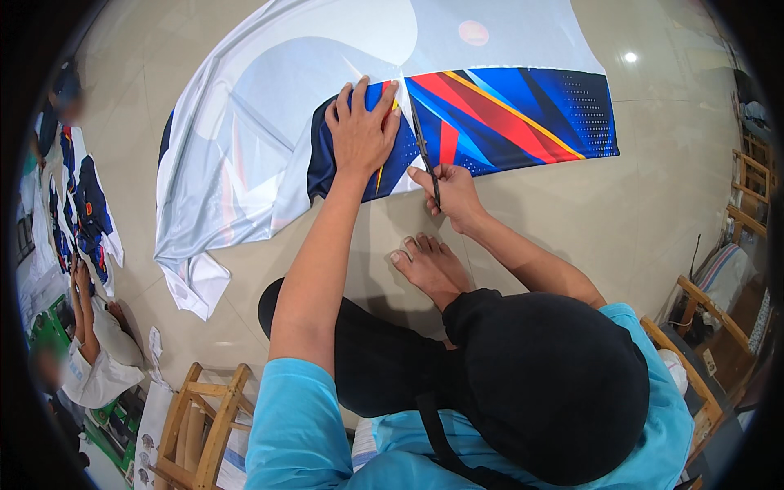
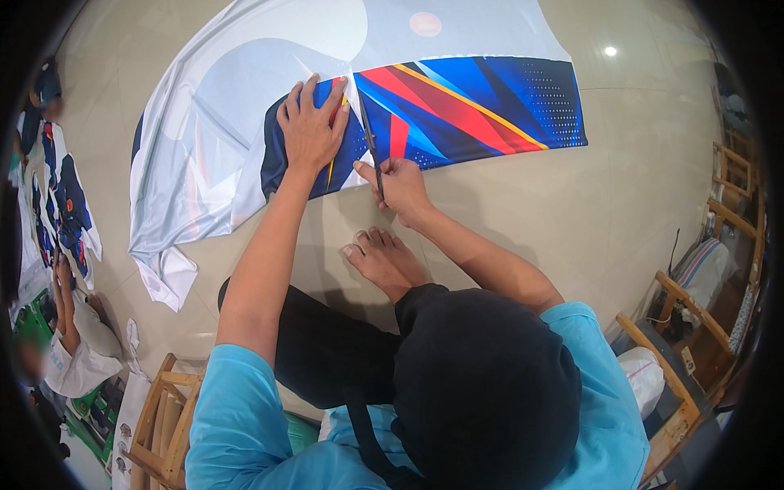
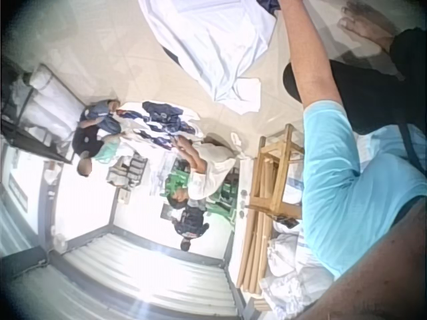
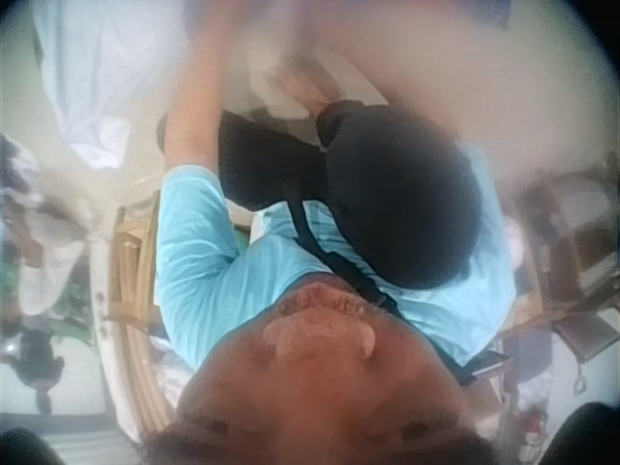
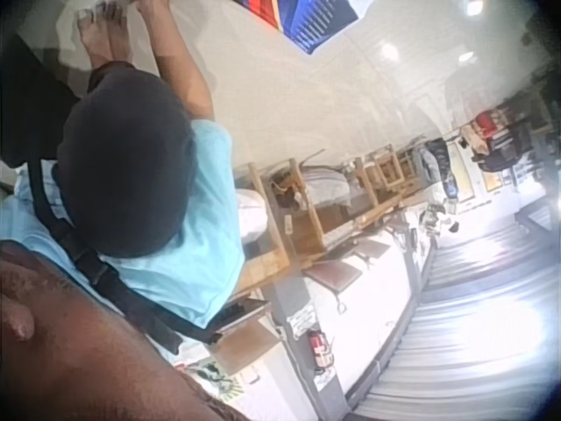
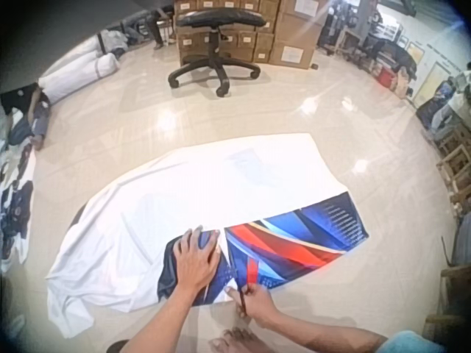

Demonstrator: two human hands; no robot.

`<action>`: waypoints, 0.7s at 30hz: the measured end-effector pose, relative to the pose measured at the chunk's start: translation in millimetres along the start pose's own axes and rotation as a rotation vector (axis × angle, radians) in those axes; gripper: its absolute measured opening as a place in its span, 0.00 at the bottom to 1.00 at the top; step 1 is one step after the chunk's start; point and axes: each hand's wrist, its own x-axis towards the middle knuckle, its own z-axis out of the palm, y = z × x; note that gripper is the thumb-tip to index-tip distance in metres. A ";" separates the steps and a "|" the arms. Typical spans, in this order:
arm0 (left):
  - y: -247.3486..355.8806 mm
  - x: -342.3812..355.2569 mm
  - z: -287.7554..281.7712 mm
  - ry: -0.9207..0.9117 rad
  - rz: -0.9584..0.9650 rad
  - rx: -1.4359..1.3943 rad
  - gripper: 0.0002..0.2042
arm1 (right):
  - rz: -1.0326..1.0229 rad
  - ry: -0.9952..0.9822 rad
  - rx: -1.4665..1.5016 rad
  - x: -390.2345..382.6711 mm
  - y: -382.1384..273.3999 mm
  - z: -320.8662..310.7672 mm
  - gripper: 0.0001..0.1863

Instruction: The person unfolds a large white t-shirt with a colorful graphic print on the floor and uses scissors to cut along the edges of the printed design. The person carefully trims the excess white fabric around the graphic, separating the printed section from the rest of the shirt.

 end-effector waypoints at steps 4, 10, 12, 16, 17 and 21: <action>-1.0 0.1 -0.3 0.001 0.001 -0.004 0.22 | -0.008 0.003 -0.015 0.6 1.0 0.4 0.24; -0.6 0.0 -0.8 0.006 0.002 -0.016 0.23 | -0.012 0.002 -0.014 2.5 2.9 -1.1 0.25; -1.5 -0.2 0.0 0.008 -0.002 -0.024 0.23 | -0.006 0.001 -0.007 3.0 2.7 -1.6 0.25; -2.7 -1.3 1.4 0.008 -0.001 -0.028 0.23 | -0.003 0.004 -0.028 -0.5 -7.3 -1.2 0.25; -2.2 -1.1 1.1 0.008 -0.002 -0.031 0.23 | -0.006 0.005 -0.042 -1.0 -9.9 -1.4 0.25; -1.5 -0.7 -0.2 0.014 0.000 -0.046 0.23 | -0.011 -0.001 -0.042 1.5 -12.6 -0.6 0.26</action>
